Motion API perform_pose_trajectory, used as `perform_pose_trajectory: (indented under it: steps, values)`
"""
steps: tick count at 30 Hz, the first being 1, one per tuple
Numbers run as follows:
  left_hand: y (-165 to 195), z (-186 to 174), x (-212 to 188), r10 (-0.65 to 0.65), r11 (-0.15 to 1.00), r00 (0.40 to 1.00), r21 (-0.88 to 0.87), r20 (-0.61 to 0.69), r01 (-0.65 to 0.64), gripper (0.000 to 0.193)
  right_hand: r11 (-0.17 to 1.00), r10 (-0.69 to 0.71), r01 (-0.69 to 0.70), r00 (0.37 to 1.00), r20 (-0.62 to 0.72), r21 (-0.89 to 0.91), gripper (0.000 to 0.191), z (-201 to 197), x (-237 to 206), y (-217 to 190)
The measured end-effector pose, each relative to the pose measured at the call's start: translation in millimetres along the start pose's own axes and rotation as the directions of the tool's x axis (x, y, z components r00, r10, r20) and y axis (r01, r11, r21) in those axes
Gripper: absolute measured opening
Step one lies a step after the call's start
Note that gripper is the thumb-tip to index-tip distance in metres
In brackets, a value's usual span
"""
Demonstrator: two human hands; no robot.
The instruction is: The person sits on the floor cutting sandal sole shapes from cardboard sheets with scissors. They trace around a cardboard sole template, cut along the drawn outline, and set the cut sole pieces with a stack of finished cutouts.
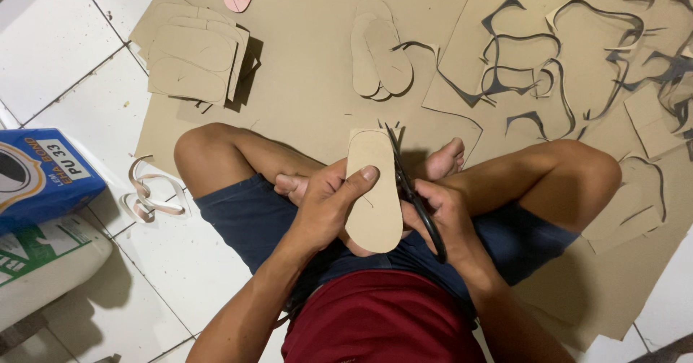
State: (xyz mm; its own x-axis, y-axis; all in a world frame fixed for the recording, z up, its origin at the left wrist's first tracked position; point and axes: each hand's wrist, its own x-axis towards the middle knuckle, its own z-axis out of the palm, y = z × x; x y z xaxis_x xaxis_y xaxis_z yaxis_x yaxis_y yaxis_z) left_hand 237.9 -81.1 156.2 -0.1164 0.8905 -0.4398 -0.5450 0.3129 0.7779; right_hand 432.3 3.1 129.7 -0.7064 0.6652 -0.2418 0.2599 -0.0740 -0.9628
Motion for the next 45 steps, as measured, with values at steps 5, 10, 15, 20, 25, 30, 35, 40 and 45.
perform_pose_trajectory:
  steps: [5, 10, 15, 20, 25, 30, 35, 40, 45]
  values:
    - [1.1, 0.0, -1.6, -0.001, 1.0, 1.0, 0.005, 0.006, 0.001, 0.032, 0.998, 0.002, -0.002, 1.0, 0.004, -0.063, 0.017, 0.3, -0.1, 1.7]
    - [2.8, 4.8, -2.1, -0.035, 0.999, 0.999, -0.041, -0.023, 0.034, 0.033, 0.993, 0.063, -0.066, 0.997, 0.035, 0.102, 0.018, 0.2, -1.5, 6.1]
    - [12.8, 4.0, -9.1, -0.021, 0.998, 0.999, 0.053, 0.047, 0.018, 0.037, 0.974, -0.011, -0.019, 0.991, 0.134, 0.226, 0.033, -6.8, -8.1, 3.2]
    - [25.1, 5.5, -14.2, 0.011, 0.994, 0.991, 0.104, 0.13, -0.024, 0.039, 0.979, -0.027, -0.013, 0.981, 0.191, 0.206, 0.043, -11.6, -8.4, -2.9]
    - [34.1, 11.6, -20.4, 0.086, 0.988, 0.984, 0.112, 0.156, -0.104, 0.039, 0.97, -0.011, -0.036, 0.981, 0.191, 0.24, 0.047, -9.8, -12.1, -13.1]
    - [33.2, 17.5, -18.9, 0.12, 0.992, 0.991, 0.027, 0.065, -0.122, 0.032, 0.986, 0.002, -0.015, 0.997, 0.078, 0.165, 0.044, -9.2, -15.3, -25.5]
    - [35.0, 22.0, -17.2, 0.099, 0.992, 0.995, 0.076, -0.007, -0.098, 0.029, 0.991, 0.107, -0.106, 0.994, -0.011, 0.077, 0.037, -2.3, -13.2, -32.8]
    - [28.5, 44.0, -28.4, 0.233, 0.967, 0.964, 0.139, -0.126, -0.215, 0.029, 1.0, -0.02, 0.02, 0.997, -0.072, 0.008, 0.034, 2.5, -14.7, -38.9]
    - [26.6, 42.0, -33.6, 0.249, 0.966, 0.963, 0.097, -0.1, -0.239, 0.029, 0.993, -0.036, 0.045, 0.996, -0.083, 0.107, 0.032, 4.7, -18.6, -42.2]
